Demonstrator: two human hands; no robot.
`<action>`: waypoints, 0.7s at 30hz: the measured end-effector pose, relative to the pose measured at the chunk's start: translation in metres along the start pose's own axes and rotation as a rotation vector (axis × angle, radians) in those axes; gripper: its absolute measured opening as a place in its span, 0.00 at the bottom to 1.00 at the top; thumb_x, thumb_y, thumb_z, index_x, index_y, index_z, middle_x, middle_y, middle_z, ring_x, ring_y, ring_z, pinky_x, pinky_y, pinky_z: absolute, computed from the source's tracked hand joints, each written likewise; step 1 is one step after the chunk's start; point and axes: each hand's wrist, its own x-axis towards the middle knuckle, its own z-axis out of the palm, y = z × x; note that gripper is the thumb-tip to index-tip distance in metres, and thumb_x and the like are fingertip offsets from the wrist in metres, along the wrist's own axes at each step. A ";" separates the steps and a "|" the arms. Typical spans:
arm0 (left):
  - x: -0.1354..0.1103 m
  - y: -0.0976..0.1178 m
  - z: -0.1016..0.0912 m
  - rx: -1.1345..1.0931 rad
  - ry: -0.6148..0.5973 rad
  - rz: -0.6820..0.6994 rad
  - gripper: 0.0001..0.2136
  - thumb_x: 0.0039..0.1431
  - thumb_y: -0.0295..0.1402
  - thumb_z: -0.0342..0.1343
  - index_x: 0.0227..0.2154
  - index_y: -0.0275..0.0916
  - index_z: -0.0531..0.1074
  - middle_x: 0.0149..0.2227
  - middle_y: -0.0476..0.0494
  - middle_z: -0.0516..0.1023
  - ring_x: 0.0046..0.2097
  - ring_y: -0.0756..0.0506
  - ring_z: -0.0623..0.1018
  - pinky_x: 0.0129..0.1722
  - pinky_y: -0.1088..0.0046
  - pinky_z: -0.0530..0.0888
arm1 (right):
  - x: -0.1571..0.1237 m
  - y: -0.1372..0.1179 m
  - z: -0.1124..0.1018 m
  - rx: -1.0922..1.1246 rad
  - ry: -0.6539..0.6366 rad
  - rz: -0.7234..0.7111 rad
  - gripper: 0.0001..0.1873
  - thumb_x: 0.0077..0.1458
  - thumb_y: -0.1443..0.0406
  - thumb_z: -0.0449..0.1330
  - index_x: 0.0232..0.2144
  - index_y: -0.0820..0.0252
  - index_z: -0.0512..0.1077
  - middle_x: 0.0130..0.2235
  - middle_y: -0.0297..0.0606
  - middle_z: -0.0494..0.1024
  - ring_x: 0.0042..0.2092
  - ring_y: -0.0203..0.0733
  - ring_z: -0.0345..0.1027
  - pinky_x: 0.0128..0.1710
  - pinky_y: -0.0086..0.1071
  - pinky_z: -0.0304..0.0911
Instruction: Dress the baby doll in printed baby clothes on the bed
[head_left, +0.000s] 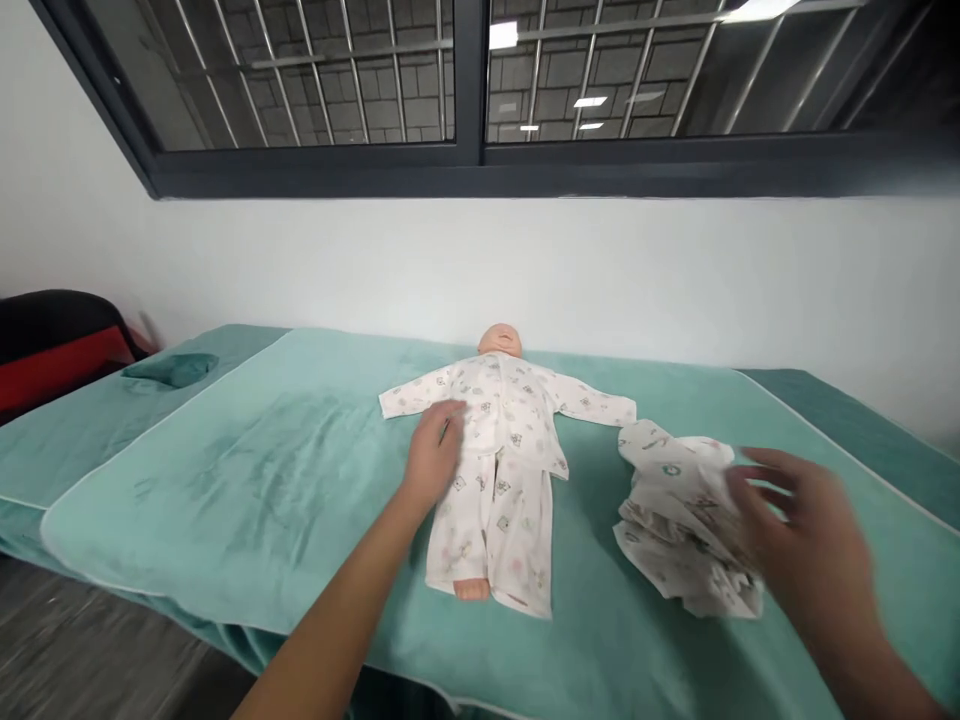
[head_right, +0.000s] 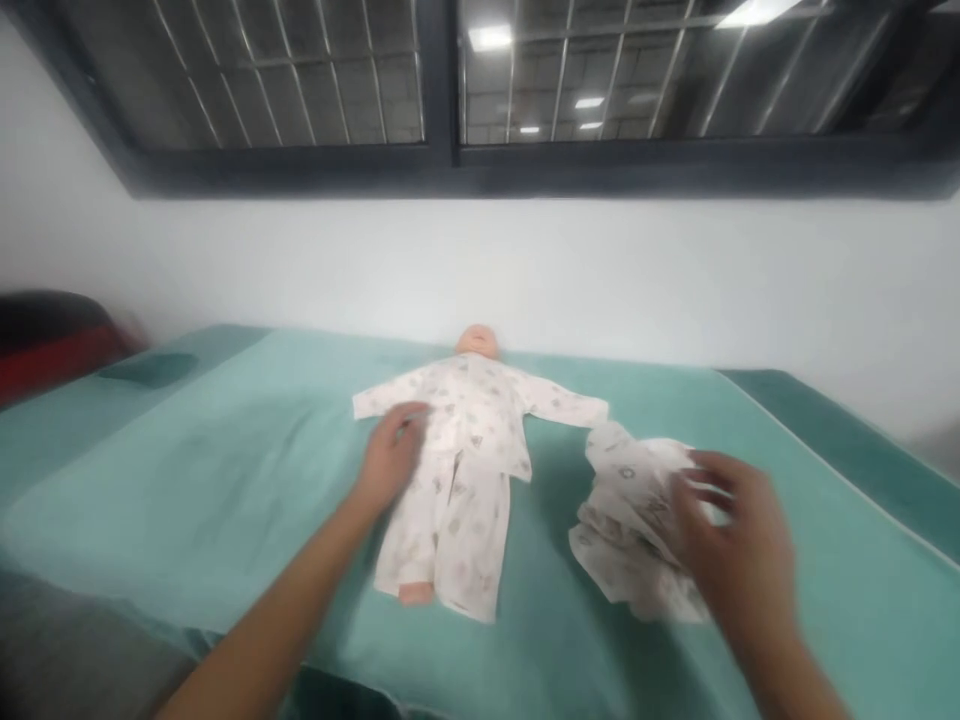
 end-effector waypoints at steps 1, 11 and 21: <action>0.020 -0.002 0.007 0.001 -0.017 0.034 0.14 0.65 0.32 0.47 0.48 0.39 0.75 0.52 0.40 0.77 0.56 0.43 0.74 0.60 0.61 0.67 | -0.004 -0.022 0.016 0.074 -0.111 -0.027 0.20 0.54 0.49 0.59 0.46 0.48 0.70 0.45 0.47 0.75 0.42 0.57 0.73 0.34 0.49 0.70; 0.135 -0.047 0.071 0.025 -0.263 0.222 0.20 0.64 0.26 0.42 0.53 0.39 0.72 0.58 0.41 0.74 0.60 0.43 0.71 0.63 0.60 0.66 | 0.089 -0.147 0.249 0.021 -0.425 -0.177 0.12 0.56 0.55 0.56 0.26 0.55 0.65 0.30 0.35 0.73 0.31 0.41 0.62 0.33 0.35 0.56; 0.151 -0.045 0.068 -0.006 -0.391 0.113 0.24 0.60 0.22 0.40 0.54 0.42 0.72 0.59 0.45 0.72 0.61 0.42 0.70 0.64 0.57 0.64 | 0.103 -0.137 0.258 0.221 -0.418 0.028 0.12 0.55 0.60 0.56 0.21 0.57 0.66 0.24 0.29 0.69 0.30 0.37 0.59 0.31 0.32 0.53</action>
